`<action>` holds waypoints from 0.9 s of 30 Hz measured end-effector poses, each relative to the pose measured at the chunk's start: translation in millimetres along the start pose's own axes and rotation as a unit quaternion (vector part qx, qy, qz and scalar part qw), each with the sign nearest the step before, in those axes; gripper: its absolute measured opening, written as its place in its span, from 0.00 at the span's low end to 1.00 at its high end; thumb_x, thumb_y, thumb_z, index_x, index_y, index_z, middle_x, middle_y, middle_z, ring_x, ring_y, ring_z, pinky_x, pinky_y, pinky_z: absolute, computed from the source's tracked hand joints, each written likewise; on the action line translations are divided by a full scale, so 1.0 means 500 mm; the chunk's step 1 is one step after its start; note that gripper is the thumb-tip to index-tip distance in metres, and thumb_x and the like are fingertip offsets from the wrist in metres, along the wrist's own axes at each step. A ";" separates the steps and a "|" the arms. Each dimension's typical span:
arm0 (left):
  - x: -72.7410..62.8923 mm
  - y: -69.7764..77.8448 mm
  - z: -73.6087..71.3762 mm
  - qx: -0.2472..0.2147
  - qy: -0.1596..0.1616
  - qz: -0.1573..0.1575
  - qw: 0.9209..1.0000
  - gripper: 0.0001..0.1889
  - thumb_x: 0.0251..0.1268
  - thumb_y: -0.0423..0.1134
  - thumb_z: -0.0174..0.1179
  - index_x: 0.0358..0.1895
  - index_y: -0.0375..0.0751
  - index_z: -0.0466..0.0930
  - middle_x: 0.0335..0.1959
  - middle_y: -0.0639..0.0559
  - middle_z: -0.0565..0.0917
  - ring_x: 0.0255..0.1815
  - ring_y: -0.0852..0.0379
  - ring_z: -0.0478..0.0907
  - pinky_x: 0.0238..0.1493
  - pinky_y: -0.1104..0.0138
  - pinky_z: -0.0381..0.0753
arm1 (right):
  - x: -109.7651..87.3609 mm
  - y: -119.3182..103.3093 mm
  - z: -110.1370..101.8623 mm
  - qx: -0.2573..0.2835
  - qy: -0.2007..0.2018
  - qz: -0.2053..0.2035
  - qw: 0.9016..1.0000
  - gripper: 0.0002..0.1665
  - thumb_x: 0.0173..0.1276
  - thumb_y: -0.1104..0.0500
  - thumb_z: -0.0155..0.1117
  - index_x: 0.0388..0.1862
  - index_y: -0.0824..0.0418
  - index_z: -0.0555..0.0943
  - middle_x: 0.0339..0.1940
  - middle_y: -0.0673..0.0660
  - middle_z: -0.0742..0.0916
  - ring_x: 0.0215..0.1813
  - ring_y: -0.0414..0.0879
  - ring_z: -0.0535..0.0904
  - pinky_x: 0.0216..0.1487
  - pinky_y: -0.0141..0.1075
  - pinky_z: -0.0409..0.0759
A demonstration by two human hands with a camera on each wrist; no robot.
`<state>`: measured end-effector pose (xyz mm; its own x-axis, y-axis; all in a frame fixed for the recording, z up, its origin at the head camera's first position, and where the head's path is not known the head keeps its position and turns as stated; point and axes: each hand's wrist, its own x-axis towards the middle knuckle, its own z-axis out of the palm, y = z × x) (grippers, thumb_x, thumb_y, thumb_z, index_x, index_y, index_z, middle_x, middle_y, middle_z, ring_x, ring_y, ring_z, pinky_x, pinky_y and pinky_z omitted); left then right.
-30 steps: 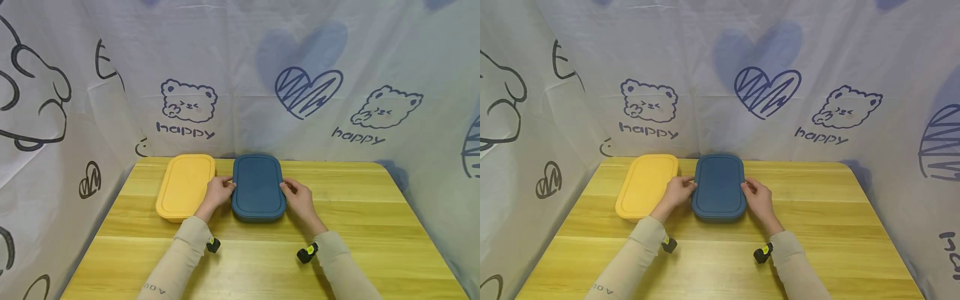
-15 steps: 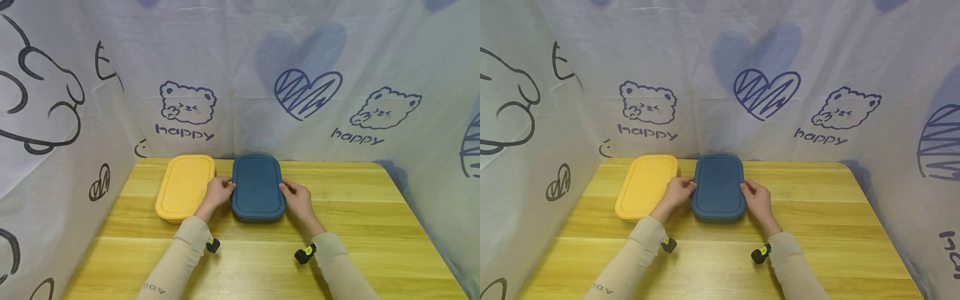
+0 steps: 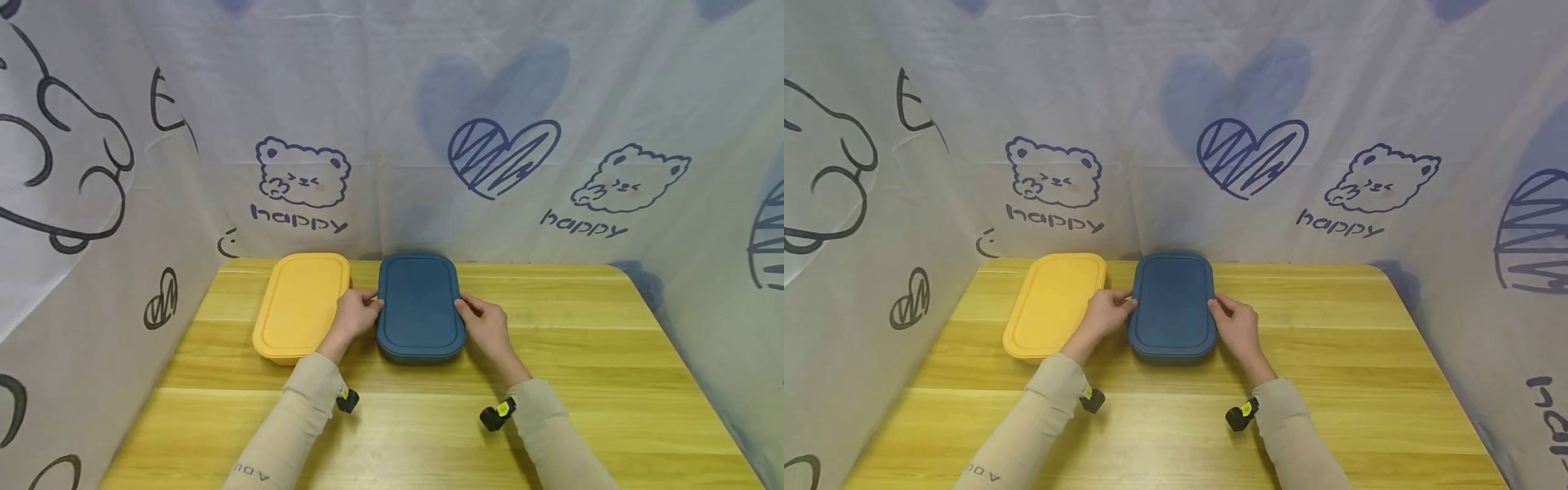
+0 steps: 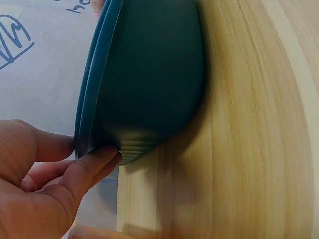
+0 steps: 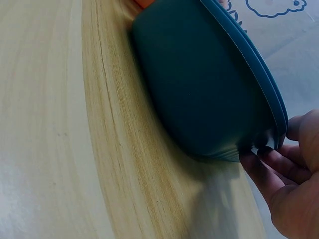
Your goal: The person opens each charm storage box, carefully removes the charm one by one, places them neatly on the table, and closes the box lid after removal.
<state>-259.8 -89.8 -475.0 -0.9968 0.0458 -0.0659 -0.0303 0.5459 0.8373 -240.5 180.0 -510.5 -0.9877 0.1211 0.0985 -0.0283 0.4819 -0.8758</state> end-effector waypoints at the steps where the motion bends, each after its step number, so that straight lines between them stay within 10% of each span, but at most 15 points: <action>1: -0.001 0.000 0.001 0.002 0.001 0.002 1.000 0.20 0.78 0.35 0.61 0.67 0.30 0.80 0.54 0.33 0.89 0.54 0.41 0.89 0.51 0.55 0.90 | 0.000 0.001 0.000 -0.001 0.000 0.000 1.000 0.25 0.79 0.54 0.66 0.68 0.65 0.82 0.63 0.65 0.87 0.65 0.59 0.85 0.65 0.53 0.83; 27: -0.023 -0.002 0.013 -0.010 0.013 -0.005 1.000 0.21 0.78 0.35 0.61 0.68 0.32 0.80 0.53 0.34 0.90 0.52 0.42 0.89 0.51 0.57 0.89 | -0.011 0.016 -0.003 0.000 -0.007 -0.016 1.000 0.26 0.80 0.51 0.64 0.69 0.64 0.82 0.64 0.66 0.87 0.68 0.61 0.83 0.68 0.54 0.81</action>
<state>-248.0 -85.3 -478.8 -0.9980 0.0192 -0.0602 -0.0409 0.5293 0.8475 -234.9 184.4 -517.6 -0.9883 0.0944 0.1202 -0.0598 0.4848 -0.8725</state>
